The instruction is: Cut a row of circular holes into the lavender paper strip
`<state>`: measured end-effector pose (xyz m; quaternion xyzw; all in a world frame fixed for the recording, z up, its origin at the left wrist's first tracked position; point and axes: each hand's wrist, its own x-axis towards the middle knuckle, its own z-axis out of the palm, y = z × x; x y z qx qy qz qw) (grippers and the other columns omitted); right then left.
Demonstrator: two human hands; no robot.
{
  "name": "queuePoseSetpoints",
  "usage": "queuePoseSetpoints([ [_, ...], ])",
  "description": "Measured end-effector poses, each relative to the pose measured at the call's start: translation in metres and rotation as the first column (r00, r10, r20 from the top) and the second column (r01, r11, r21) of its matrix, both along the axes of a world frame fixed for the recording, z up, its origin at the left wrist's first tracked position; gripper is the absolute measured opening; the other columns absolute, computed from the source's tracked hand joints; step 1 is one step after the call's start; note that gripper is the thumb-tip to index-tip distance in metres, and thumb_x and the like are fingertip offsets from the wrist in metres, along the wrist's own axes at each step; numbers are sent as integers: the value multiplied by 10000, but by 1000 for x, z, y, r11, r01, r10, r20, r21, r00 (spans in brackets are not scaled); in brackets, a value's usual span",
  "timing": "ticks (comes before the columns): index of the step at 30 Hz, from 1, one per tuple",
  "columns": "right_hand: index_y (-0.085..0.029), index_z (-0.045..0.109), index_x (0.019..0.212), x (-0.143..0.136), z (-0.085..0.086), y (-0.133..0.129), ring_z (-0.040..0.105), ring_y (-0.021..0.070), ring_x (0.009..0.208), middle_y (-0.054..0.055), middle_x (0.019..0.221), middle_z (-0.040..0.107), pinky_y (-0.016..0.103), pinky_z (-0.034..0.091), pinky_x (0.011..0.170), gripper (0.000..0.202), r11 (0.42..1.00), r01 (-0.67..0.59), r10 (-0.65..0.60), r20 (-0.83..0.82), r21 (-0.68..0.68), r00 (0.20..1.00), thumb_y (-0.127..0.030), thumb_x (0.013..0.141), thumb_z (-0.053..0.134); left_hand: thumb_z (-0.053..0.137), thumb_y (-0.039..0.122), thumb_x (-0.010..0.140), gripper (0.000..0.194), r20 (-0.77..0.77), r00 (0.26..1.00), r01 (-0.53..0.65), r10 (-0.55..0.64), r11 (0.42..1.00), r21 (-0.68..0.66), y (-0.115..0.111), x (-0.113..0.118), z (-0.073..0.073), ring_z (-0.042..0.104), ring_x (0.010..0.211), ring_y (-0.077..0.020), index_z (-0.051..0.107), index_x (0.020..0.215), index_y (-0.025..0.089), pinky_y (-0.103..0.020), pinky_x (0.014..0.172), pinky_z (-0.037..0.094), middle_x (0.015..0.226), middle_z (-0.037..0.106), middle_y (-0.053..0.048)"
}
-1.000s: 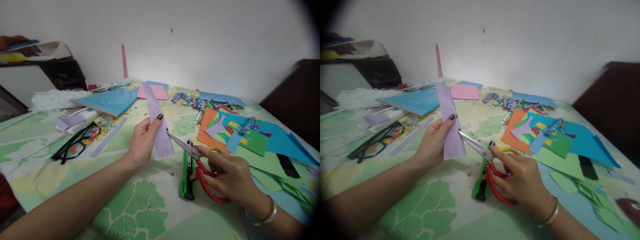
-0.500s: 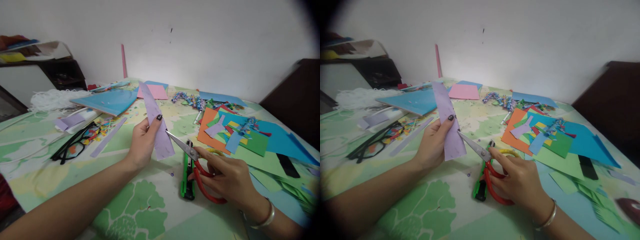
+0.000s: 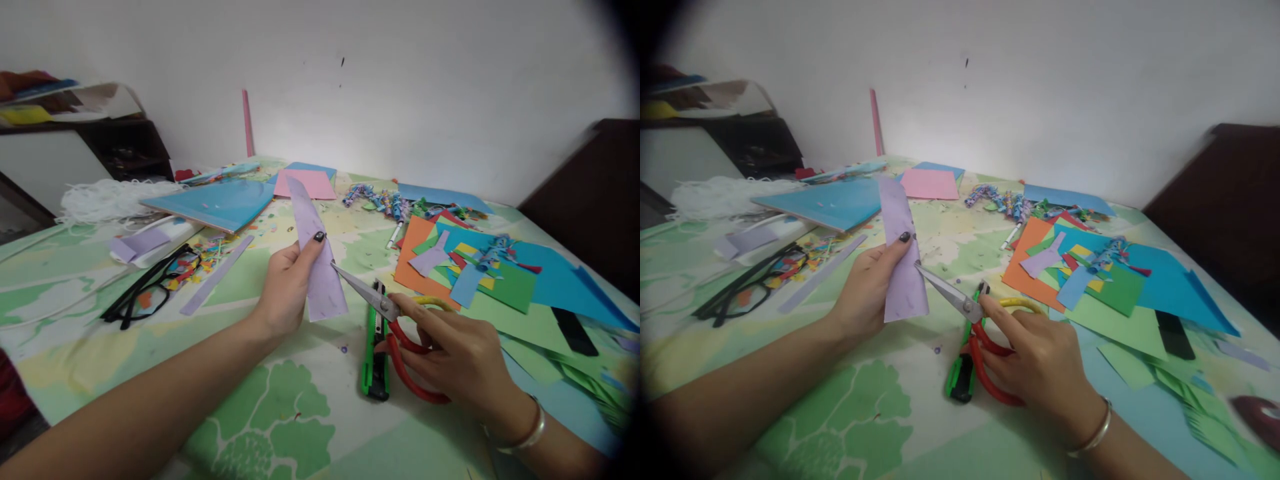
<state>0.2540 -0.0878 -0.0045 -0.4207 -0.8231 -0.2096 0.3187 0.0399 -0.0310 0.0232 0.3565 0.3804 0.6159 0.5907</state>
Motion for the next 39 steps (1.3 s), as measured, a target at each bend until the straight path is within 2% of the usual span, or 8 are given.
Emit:
queuePoseSetpoints([
  [9, -228, 610, 1127, 2, 2, 1, 460, 78, 428, -73, 496, 504, 243, 254, 452, 314, 987, 63, -80, 109, 151, 991, -358, 841, 608, 672, 333, 763, 202, 0, 1000, 30, -30, 997, -68, -1, 1, 3, 542, 461, -94, 669, 730, 134, -191, 435, 426, 590, 645, -8],
  [14, -217, 615, 1141, 5, 2, 4, 453, 80, 445, -68, 505, 501, 232, 303, 473, 412, 996, 12, -17, 63, 87, 998, -395, 777, 689, 697, 382, 744, 246, -22, 998, 49, -50, 998, -41, 1, 0, 1, 531, 443, -91, 681, 755, 136, -194, 411, 402, 595, 654, -8],
  [19, -180, 618, 1174, 3, 6, 3, 441, 88, 477, -39, 540, 505, 217, 323, 458, 439, 1000, -22, 21, -35, -15, 999, -367, 781, 672, 718, 409, 724, 267, -35, 998, 54, -54, 999, 5, 1, -1, -2, 527, 448, -91, 683, 777, 149, -206, 443, 422, 595, 652, 4],
  [24, -184, 598, 1209, 1, 7, -1, 469, 97, 509, -19, 612, 552, 216, 352, 467, 490, 994, -3, -1, -38, -113, 999, -339, 751, 675, 722, 461, 712, 326, -29, 998, 61, -60, 997, 36, 0, 1, -5, 595, 574, -121, 684, 816, 154, -253, 600, 495, 700, 687, -13],
  [27, -195, 589, 1216, -1, 5, -2, 491, 99, 524, -18, 645, 579, 216, 370, 486, 521, 992, 1, -6, -34, -126, 999, -317, 720, 693, 719, 472, 713, 336, -26, 997, 69, -68, 997, 42, -1, 2, -6, 635, 711, -153, 684, 821, 155, -279, 715, 506, 763, 699, -27],
  [29, -198, 587, 1214, -2, 3, -2, 498, 103, 529, -22, 636, 577, 218, 373, 495, 525, 993, 9, -12, -28, -117, 1000, -312, 713, 697, 714, 465, 720, 324, -27, 997, 71, -70, 997, 35, -2, 2, -6, 639, 725, -158, 684, 811, 156, -286, 734, 506, 745, 696, -27],
  [34, -184, 582, 1214, -3, 2, -2, 466, 98, 495, -29, 590, 546, 216, 345, 477, 502, 994, -5, 4, -7, -112, 1000, -315, 738, 676, 705, 464, 730, 320, -26, 997, 72, -72, 997, 0, -3, 2, -5, 628, 656, -148, 685, 799, 152, -271, 663, 507, 684, 682, -20],
  [39, -201, 614, 1160, -5, 3, -1, 430, 82, 444, -55, 527, 499, 218, 305, 454, 420, 1000, 13, -12, 33, -25, 999, -335, 765, 664, 742, 471, 680, 353, -21, 998, 62, -62, 997, -41, -4, 3, -2, 612, 587, -146, 678, 786, 140, -244, 538, 475, 644, 673, -20],
])
